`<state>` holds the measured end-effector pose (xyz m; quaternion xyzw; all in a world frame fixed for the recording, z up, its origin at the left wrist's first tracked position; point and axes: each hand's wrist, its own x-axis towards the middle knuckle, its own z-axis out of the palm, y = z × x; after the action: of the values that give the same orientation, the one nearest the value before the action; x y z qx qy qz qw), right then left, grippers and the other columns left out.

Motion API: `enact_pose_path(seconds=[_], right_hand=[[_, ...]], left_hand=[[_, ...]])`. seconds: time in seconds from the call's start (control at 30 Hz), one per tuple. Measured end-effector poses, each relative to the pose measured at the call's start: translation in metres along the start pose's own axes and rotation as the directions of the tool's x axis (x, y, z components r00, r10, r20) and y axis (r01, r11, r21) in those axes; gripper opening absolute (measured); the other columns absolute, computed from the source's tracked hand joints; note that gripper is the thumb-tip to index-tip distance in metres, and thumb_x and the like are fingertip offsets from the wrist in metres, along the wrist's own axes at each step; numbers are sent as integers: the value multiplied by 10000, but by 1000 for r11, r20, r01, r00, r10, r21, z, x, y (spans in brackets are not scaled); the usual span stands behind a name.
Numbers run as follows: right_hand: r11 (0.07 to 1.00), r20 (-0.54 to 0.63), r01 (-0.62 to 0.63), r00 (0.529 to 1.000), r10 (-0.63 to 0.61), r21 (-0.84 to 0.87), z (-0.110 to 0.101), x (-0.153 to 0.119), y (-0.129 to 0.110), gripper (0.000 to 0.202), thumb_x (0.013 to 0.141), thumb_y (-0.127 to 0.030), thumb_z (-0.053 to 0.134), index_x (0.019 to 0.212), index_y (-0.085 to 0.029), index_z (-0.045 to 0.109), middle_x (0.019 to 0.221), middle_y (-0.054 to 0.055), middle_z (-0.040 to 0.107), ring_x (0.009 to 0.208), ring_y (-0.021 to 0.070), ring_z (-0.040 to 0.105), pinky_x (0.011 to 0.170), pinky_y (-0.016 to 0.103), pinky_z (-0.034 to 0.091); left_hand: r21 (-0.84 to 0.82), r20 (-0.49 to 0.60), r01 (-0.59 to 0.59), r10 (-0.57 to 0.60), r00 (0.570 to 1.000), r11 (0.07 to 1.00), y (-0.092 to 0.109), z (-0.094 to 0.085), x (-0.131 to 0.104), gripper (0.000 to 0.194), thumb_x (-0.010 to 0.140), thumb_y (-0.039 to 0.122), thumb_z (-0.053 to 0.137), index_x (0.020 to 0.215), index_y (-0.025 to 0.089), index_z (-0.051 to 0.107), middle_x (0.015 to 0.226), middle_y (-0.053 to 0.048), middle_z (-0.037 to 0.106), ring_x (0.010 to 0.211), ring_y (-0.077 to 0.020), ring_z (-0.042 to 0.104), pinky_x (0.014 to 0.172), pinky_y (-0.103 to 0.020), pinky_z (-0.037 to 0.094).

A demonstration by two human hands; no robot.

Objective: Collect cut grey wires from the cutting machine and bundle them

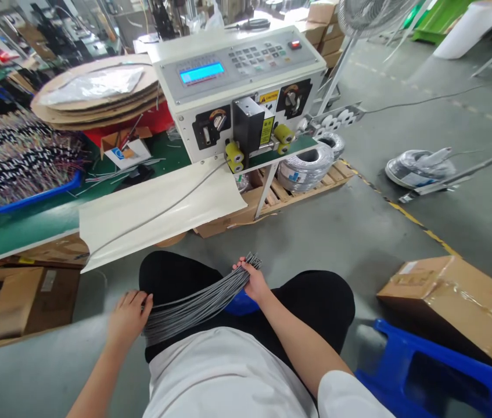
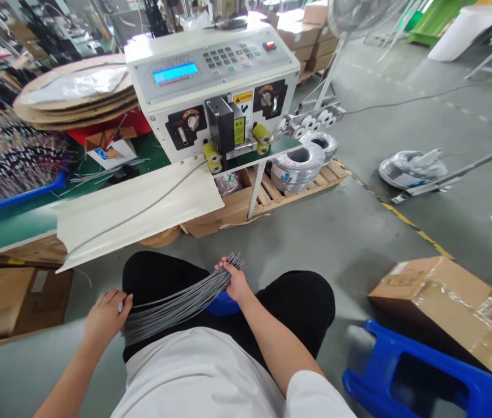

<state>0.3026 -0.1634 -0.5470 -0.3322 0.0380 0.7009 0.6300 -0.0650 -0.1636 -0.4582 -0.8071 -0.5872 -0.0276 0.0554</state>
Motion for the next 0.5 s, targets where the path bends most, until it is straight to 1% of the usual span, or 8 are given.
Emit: enact_pose_path(seconds=[0.03,0.1,0.2,0.27,0.3,0.37,0.43,0.5], right_hand=[[1000,5,3,1000,-3,3,0,0,0,314,625,-271,854,887,-222,688,724,-43,674,779,168,695,806,329,553],[1000,11,14,1000,-14,-1,1,0,1,317,636,-295,854,895,-223,686,700,-46,661,741,163,683,787,334,555],[999,4,30,1000,-30,-22,0,-1,2,313,625,-281,861,873,-214,681,733,-29,686,747,166,686,775,331,557],[999,-8,34,999,-34,-40,-1,-2,2,324,619,-275,862,882,-215,683,781,-16,711,767,168,694,772,326,560],[998,-17,36,999,-36,-46,-1,-3,2,336,614,-273,863,895,-218,686,796,-15,718,764,167,697,765,323,561],[998,-34,39,999,-40,-50,-2,-5,1,369,604,-269,864,927,-225,691,795,-18,725,734,164,697,743,323,565],[998,-40,42,998,-44,-49,-3,-6,0,394,595,-261,864,949,-230,695,801,-19,731,714,167,698,732,330,566],[998,-44,46,998,-48,-51,-3,-8,-1,395,588,-258,865,946,-231,700,834,-11,740,727,177,703,732,340,565]], left_hand=[[12,-55,-55,56,997,998,7,-10,8,233,940,341,452,827,216,613,855,-69,664,850,-235,598,786,-368,454],[-18,-163,-164,159,974,986,23,-32,28,162,921,289,497,847,219,622,861,-51,669,831,-211,593,797,-353,452],[-63,-342,-311,272,899,948,47,-65,66,66,881,228,559,876,225,625,871,-31,680,833,-193,601,805,-340,449],[-55,-451,-360,298,841,931,62,-83,94,62,859,217,586,901,230,630,883,-31,679,861,-200,607,828,-350,449],[-47,-493,-363,294,819,931,68,-91,108,79,854,222,592,920,231,635,899,-38,674,884,-208,606,847,-360,449],[-39,-544,-336,262,797,941,81,-103,133,127,860,250,589,973,228,644,964,-63,655,949,-232,593,892,-388,447],[-49,-562,-287,211,800,957,91,-111,156,210,882,292,566,1061,212,641,1058,-100,623,1042,-266,564,945,-423,434],[-75,-540,-245,168,825,967,99,-115,173,321,912,332,526,1186,185,602,1151,-135,583,1133,-295,520,995,-456,411]])
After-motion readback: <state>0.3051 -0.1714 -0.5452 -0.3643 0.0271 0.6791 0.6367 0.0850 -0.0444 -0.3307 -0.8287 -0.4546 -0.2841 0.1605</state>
